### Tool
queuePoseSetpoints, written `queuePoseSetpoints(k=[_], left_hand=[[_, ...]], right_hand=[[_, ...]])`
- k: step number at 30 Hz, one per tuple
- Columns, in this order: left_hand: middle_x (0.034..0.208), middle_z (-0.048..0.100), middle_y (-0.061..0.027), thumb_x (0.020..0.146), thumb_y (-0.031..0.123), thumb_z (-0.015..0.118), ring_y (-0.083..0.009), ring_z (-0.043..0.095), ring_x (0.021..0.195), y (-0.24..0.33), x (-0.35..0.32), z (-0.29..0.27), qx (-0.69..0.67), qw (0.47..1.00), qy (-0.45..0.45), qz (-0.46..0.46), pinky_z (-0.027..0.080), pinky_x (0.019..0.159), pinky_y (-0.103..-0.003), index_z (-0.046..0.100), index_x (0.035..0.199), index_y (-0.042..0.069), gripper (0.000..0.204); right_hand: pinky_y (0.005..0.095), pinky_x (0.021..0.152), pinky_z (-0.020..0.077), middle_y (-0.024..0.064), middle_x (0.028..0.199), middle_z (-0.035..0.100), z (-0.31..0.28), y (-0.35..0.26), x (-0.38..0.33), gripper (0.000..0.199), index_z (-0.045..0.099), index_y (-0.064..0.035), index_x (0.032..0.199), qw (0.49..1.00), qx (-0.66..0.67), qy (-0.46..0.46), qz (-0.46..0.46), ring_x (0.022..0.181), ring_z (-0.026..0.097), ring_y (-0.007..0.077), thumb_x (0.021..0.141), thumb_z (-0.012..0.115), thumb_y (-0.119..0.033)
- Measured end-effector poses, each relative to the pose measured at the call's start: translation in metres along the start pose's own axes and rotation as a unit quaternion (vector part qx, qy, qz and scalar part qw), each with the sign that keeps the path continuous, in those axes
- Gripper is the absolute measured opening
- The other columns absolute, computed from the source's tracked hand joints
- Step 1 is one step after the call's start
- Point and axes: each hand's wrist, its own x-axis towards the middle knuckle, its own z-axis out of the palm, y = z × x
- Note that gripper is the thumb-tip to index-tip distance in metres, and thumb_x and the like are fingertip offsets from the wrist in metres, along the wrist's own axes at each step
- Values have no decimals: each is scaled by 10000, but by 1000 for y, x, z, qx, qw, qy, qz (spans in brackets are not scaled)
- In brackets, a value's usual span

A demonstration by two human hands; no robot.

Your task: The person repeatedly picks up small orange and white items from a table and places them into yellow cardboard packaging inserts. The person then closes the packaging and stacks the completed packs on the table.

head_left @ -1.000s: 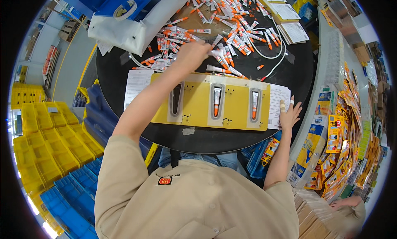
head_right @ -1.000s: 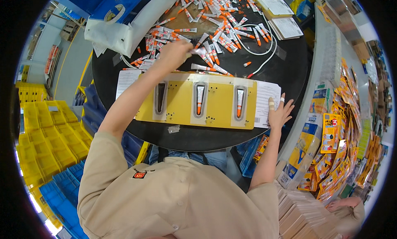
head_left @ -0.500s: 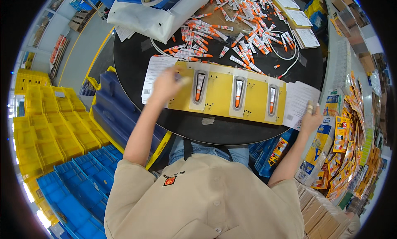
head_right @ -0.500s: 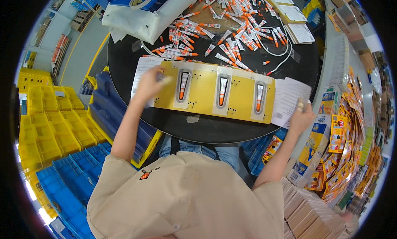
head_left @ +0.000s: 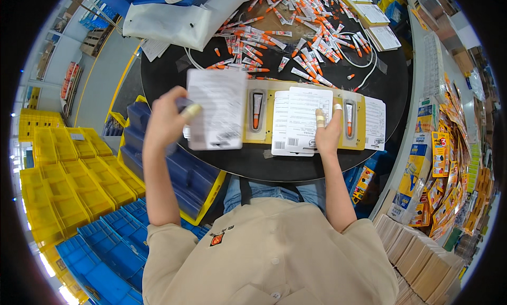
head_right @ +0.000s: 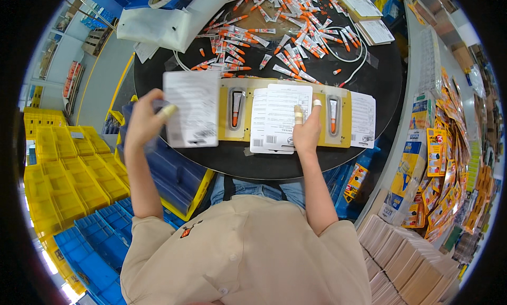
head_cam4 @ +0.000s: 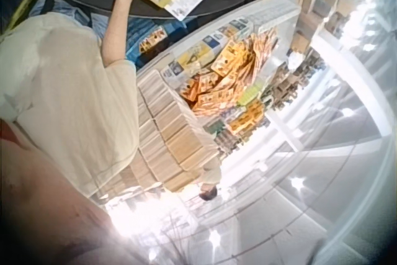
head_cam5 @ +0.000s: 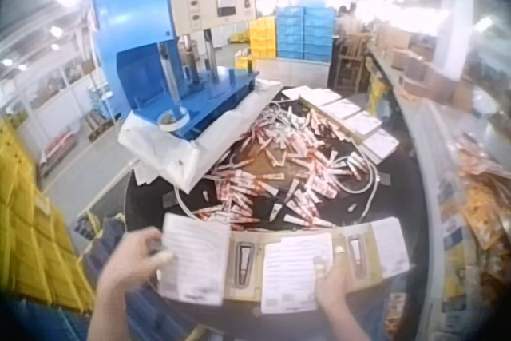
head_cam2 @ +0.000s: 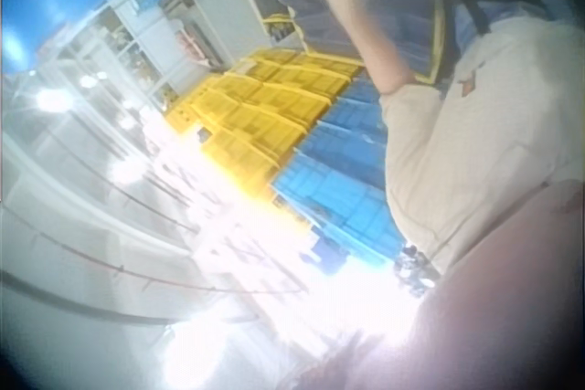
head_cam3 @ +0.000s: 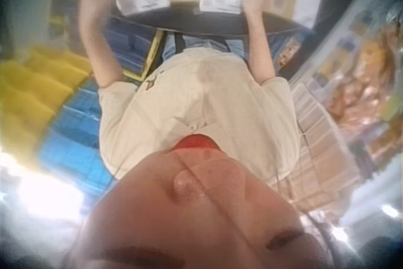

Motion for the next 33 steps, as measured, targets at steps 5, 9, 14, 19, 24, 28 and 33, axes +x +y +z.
queuePoseSetpoints(k=[5, 9, 14, 19, 24, 28, 33], left_hand=[[1068, 625, -203, 759, 256, 736, -316, 655, 696, 1, 5, 90, 104, 994, 36, 28, 523, 639, -374, 573, 1161, 51, 480], [1433, 327, -254, 758, 335, 725, -392, 658, 816, 20, -1, 119, 151, 984, -44, 86, 544, 721, -397, 429, 1387, 179, 712], [1499, 177, -282, 790, 333, 692, -386, 663, 873, 39, 12, 119, 233, 949, -201, 61, 550, 750, -404, 400, 1418, 228, 700], [1524, 177, -214, 823, 302, 659, -382, 654, 912, 75, -5, 132, 81, 972, -175, 132, 536, 798, -421, 461, 1374, 172, 600], [1512, 187, -234, 867, 341, 585, -425, 605, 1003, 98, -16, 164, 130, 933, -295, 162, 513, 831, -457, 407, 1349, 21, 605], [1476, 269, -252, 884, 327, 560, -426, 535, 1128, 63, 2, 137, 144, 952, -239, 127, 466, 923, -447, 465, 1309, 28, 528], [1423, 367, -238, 844, 241, 619, -420, 510, 1159, 53, 7, 106, 7, 991, -55, 121, 433, 966, -417, 470, 1301, -6, 541]], right_hand=[[339, 952, 417, 185, 1194, 582, -60, 20, 22, 394, 555, -50, 1276, 999, -8, -13, -29, 1152, 528, 334, 882, 547, -46], [557, 1066, 251, 184, 1407, 376, -63, 41, 14, 435, 523, -136, 1332, 906, -410, -75, -79, 1349, 272, 389, 900, 476, -143], [666, 1066, 113, 193, 1463, 303, -74, 90, 64, 433, 483, -178, 1359, 940, -333, -42, -56, 1397, 175, 399, 938, 459, -273], [497, 937, 412, 253, 1301, 498, -154, 224, 153, 588, 524, -34, 1246, 908, -169, 169, 345, 1167, 496, 433, 963, 333, -512], [517, 915, 419, 300, 1104, 597, -155, 284, 113, 687, 580, 47, 1097, 899, -250, 173, 314, 1076, 534, 475, 956, 282, -556], [502, 862, 428, 353, 1044, 584, -114, 226, 27, 673, 557, 120, 972, 903, -183, 219, 322, 1007, 529, 507, 970, 327, -513], [365, 576, 523, 214, 823, 631, -57, 117, -123, 485, 503, 48, 1108, 905, 69, 55, 415, 589, 619, 272, 999, 380, -408]])
